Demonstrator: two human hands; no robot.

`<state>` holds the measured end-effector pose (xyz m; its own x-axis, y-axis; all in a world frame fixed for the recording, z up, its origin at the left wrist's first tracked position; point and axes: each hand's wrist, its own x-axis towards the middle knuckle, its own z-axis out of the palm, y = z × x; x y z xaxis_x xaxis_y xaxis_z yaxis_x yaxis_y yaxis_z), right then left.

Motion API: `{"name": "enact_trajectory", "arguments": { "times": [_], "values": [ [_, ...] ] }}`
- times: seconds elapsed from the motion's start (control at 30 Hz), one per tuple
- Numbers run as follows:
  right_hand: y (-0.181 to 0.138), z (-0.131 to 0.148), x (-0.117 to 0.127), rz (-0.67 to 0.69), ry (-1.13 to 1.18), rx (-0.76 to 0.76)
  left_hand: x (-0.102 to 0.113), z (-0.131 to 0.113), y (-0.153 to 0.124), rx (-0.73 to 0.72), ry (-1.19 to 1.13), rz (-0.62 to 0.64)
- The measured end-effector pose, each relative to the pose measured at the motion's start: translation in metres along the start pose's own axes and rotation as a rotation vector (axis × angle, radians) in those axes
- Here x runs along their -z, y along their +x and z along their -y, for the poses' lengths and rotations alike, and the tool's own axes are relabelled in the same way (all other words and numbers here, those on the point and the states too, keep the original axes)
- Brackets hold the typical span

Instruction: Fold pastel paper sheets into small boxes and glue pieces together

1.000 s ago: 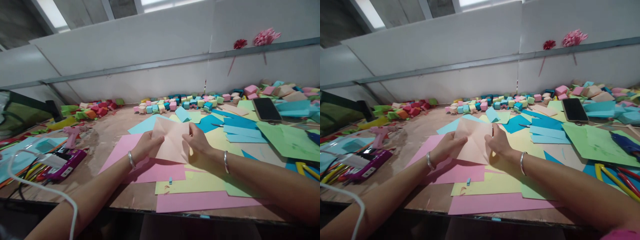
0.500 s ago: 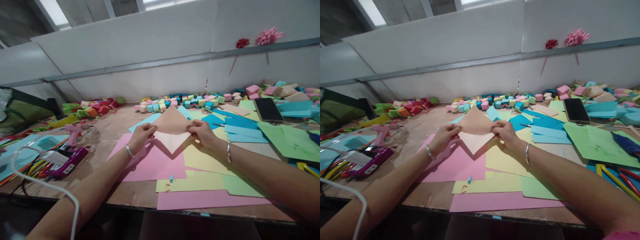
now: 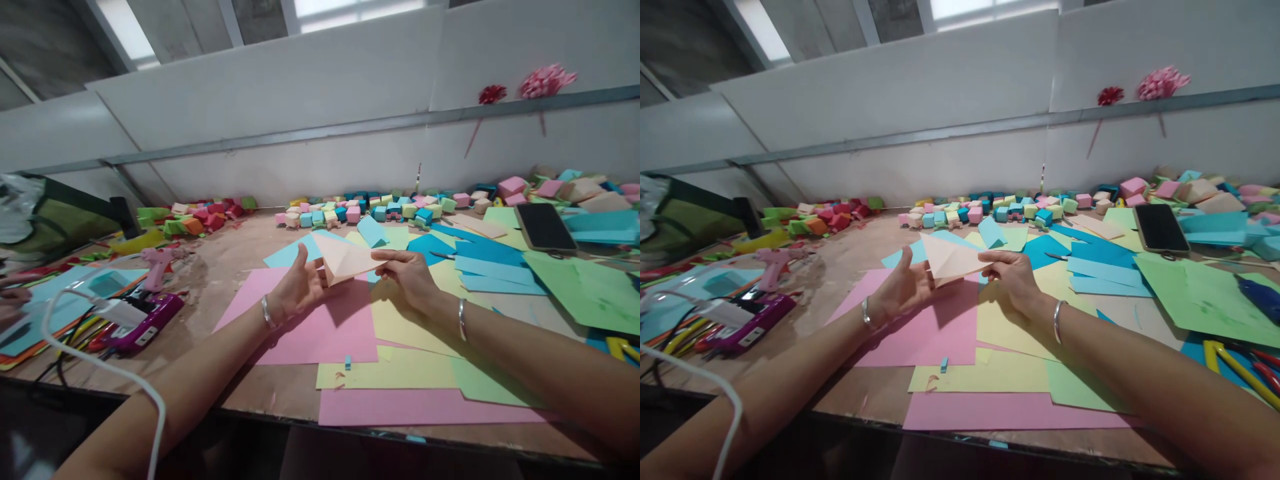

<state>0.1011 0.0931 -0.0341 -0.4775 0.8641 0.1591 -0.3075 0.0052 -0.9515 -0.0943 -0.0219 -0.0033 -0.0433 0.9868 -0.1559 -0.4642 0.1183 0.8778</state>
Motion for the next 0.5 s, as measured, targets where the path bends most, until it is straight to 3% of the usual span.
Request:
{"name": "enact_trajectory", "arguments": {
  "times": [0.1,0.27,0.37,0.5],
  "values": [
    [-0.002,-0.004,-0.001,0.046,-0.219,0.141,-0.002,0.005,-0.003,-0.008,0.139,0.017],
    [-0.007,-0.004,0.002,0.257,-0.553,0.369,0.002,0.007,0.001,-0.162,0.359,-0.161],
    [-0.009,0.000,0.003,0.248,-0.529,0.350,0.005,0.006,0.002,-0.201,0.406,-0.217],
    [-0.009,0.007,0.003,0.090,-0.329,0.246,0.004,0.004,-0.003,-0.187,0.518,-0.229]
  ]
}}
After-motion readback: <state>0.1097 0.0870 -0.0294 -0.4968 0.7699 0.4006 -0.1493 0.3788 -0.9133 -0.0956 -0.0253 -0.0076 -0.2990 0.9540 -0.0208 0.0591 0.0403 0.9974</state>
